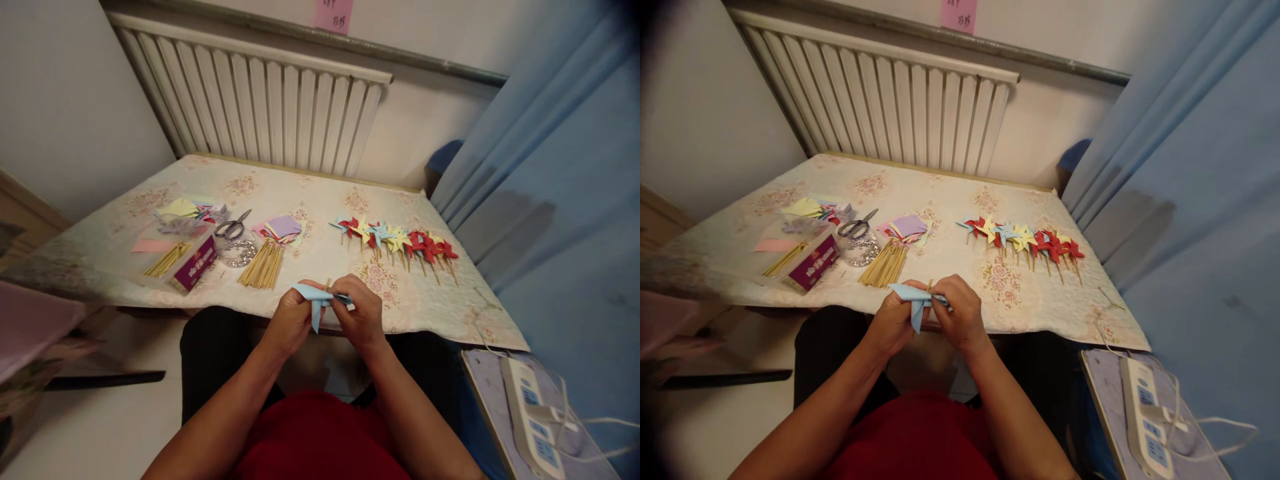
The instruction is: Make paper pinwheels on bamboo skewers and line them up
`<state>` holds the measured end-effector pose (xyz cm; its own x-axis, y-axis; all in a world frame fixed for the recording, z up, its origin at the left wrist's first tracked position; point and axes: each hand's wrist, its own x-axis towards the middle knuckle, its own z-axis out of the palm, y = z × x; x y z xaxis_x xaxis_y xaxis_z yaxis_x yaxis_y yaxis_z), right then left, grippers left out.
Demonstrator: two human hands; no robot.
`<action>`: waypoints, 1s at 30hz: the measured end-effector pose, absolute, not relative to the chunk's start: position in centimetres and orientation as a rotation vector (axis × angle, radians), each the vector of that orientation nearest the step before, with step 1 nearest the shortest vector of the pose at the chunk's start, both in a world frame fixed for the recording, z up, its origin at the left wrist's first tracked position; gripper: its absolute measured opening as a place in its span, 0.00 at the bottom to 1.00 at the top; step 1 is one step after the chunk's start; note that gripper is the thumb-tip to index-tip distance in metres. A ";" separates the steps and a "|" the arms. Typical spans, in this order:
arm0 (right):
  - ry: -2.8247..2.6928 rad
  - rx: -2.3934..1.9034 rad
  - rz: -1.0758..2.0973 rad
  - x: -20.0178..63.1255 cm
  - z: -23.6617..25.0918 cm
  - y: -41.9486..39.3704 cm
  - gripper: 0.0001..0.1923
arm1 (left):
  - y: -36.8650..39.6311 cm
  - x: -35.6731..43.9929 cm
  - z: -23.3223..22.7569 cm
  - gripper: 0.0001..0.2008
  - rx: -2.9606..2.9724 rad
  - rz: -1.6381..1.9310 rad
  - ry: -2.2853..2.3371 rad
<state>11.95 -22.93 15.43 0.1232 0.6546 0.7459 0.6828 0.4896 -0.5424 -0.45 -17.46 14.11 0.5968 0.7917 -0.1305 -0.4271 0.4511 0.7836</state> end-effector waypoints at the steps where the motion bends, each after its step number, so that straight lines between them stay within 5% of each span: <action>1: -1.564 -1.188 -0.032 11.9 15.4 -22.9 0.06 | -17.5 -0.5 14.1 0.11 0.784 0.799 0.526; 30: -1.521 -1.233 0.017 11.9 16.0 -23.0 0.05 | -17.6 -0.5 14.6 0.08 0.870 0.786 0.512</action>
